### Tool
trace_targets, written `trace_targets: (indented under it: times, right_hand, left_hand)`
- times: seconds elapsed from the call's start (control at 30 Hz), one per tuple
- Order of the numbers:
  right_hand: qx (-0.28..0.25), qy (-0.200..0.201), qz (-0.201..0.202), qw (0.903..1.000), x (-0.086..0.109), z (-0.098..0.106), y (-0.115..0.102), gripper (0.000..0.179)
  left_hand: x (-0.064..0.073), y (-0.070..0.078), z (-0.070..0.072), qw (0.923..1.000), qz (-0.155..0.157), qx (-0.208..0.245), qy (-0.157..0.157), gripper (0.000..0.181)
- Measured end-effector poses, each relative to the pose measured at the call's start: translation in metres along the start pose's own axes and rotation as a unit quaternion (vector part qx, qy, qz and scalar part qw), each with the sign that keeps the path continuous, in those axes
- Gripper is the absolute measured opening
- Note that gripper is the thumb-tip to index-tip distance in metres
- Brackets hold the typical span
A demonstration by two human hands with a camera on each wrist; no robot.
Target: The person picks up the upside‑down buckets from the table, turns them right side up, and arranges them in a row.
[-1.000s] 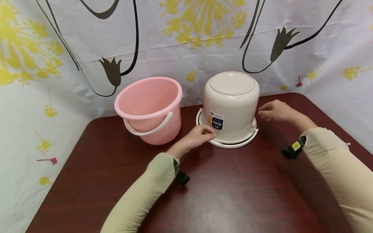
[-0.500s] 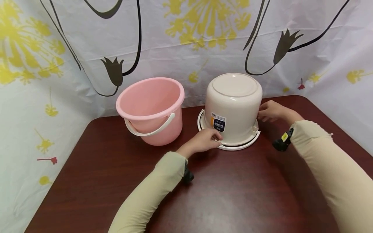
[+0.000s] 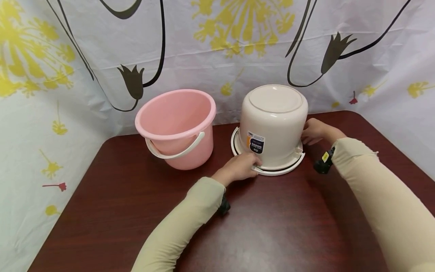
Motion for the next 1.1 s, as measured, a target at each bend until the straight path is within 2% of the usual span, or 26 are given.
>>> trace_targets:
  times: [0.2,0.33,0.53,0.67,0.83,1.1]
  right_hand:
    - [-0.006,-0.003,-0.003,1.0000,-0.003,-0.001,0.004,0.023]
    - [-0.001,0.007,0.002,1.0000,-0.006,-0.001,0.008,0.011]
    - [0.002,0.043,0.010,0.9990,-0.007,-0.004,0.014,0.015]
    - [0.007,0.064,0.025,0.9976,-0.008,-0.006,0.014,0.017]
    - [0.003,0.070,0.029,0.9971,-0.009,-0.008,0.016,0.018]
    - [-0.008,0.077,0.056,0.9954,-0.008,-0.008,0.024,0.022]
  left_hand:
    - [-0.003,0.004,-0.002,0.9989,-0.017,-0.042,0.010,0.021]
    - [-0.003,0.006,-0.002,0.9990,-0.008,-0.043,0.012,0.023]
    - [-0.004,0.006,-0.003,0.9992,-0.007,-0.039,0.008,0.025]
    - [-0.004,0.005,-0.003,0.9989,-0.025,-0.038,0.010,0.025]
    - [-0.003,0.005,-0.004,0.9977,-0.051,-0.041,0.014,0.024]
    - [-0.002,0.007,0.000,0.9932,-0.100,-0.041,0.043,0.023]
Point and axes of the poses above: each hand's wrist, its own x-axis away from the middle knuckle, its own z-axis out of the back of the hand, y = z × x, the point moved 4 cm from there along -x, towards the middle knuckle, and after that the axes turned 3 degrees about z, right-handed, at the moved point
